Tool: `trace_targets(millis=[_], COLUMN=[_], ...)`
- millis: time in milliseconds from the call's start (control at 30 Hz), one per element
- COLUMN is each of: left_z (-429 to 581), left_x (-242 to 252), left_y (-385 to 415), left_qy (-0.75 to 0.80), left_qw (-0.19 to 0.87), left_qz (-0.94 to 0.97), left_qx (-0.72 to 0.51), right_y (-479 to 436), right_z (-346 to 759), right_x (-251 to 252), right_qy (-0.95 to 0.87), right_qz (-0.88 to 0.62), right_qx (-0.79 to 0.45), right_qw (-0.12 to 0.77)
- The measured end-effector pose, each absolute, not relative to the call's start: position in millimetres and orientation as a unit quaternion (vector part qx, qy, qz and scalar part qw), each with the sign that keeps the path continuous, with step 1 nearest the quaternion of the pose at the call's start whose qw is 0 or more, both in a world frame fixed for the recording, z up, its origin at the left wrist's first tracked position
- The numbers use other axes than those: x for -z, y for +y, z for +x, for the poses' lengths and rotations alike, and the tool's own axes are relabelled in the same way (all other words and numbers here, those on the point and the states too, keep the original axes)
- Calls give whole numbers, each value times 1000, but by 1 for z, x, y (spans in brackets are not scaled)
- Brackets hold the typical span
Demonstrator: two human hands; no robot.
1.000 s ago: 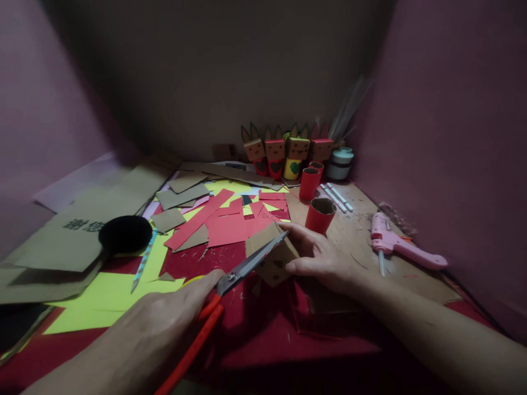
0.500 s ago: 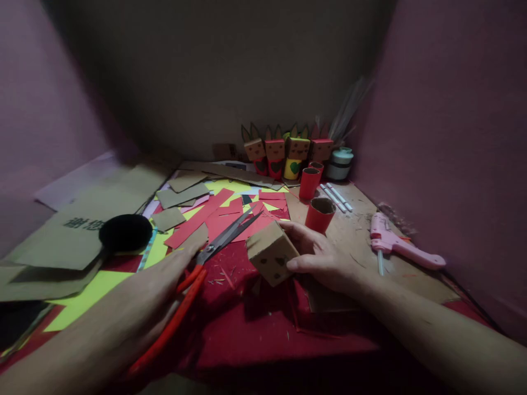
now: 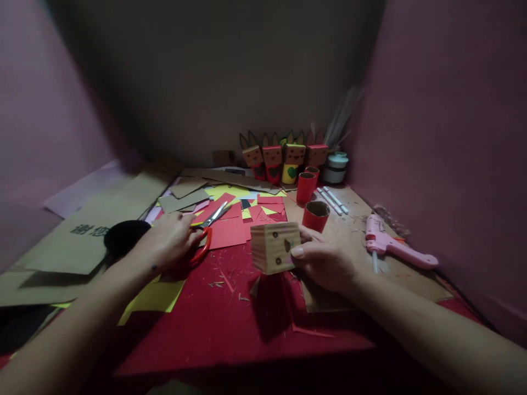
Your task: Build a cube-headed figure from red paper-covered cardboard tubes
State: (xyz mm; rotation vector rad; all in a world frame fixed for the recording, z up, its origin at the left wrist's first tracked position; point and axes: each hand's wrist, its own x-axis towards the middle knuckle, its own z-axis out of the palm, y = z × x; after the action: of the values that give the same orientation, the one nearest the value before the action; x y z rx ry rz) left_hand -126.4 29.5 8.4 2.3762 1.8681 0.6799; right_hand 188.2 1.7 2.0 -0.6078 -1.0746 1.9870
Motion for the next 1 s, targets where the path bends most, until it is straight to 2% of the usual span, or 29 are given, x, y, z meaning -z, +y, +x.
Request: trace_targets(millis=[67, 100, 200, 267, 500, 533, 633, 700, 733, 833, 900, 1000], left_z=[-110, -98, -52, -23, 0, -3, -9, -5, -1, 19, 34, 51], left_x=[-16, -20, -27, -28, -41, -46, -67, -80, -86, -98, -101, -101], left_y=[18, 9, -18, -32, -31, -26, -8, 6, 13, 32, 40, 48], left_qy=[609, 608, 508, 455, 466, 464, 458, 438, 428, 396, 382, 369], left_qw=[22, 78, 429, 527, 484, 474, 419, 388, 381, 391, 405, 416], left_qz=[761, 755, 684, 629, 612, 614, 636, 652, 660, 671, 675, 691], left_qx=[-222, -234, -300, -346, -417, -427, -459, -481, -485, -489, -484, -462], right_y=[2, 2, 2, 2, -10, -12, -6, 10, 19, 47, 57, 60], right_z=[187, 186, 184, 183, 200, 208, 235, 250, 255, 261, 259, 254], right_x=[-1, 0, 5, 8, -8, -14, -28, -29, -27, -13, -4, 2], right_qy=[-420, -420, -418, -426, -556, -598, -669, -689, -700, -710, -701, -684], right_qz=[-231, -224, -221, -231, -280, -301, -356, -387, -406, -442, -413, -407], right_qx=[-782, -781, -771, -753, -659, -612, -349, -196, -192, -314, -397, -428], right_qw=[399, 404, 427, 445, 422, 421, 552, 581, 555, 449, 424, 427])
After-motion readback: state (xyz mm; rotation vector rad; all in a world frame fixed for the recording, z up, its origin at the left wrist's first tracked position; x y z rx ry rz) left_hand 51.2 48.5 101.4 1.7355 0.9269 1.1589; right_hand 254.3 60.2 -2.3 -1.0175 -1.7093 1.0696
